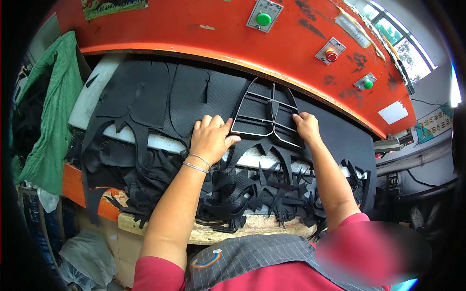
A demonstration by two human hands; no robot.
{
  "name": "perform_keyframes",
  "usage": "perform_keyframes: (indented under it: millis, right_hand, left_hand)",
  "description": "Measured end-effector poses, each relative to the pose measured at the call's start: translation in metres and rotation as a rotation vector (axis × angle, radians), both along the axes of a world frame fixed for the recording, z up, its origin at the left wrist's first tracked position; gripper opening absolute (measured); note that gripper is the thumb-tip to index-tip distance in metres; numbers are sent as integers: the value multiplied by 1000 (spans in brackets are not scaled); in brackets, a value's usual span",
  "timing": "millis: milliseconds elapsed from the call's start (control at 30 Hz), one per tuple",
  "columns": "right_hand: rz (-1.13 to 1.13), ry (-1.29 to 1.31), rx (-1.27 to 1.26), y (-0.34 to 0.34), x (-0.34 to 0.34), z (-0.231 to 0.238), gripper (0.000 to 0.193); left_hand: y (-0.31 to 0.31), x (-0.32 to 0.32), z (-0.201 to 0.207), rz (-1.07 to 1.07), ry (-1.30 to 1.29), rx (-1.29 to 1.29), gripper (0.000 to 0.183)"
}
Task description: Manually position a metal die over shoe materials and operate an industrial press to cut components.
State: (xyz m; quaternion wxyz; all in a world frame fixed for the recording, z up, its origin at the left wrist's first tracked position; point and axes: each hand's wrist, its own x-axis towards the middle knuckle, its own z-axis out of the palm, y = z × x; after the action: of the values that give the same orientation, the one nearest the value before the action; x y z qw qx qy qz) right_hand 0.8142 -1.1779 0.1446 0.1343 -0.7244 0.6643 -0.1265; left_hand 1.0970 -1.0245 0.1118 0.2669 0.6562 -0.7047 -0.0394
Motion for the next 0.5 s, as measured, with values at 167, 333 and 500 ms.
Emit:
perform_keyframes:
  millis: [167,333,500]
  right_hand:
    - [52,-352,4,17,-33,-10,45]
    - [530,-250,134,43,-61,-4,114]
    - [417,-158,52,52,-67,-11,118]
  left_hand:
    - [-3,-9,-2,26,29,-24,50]
    - [-3,-8,-3,68,25,-80,47]
    - [-1,-15,1,68,39,-68,47]
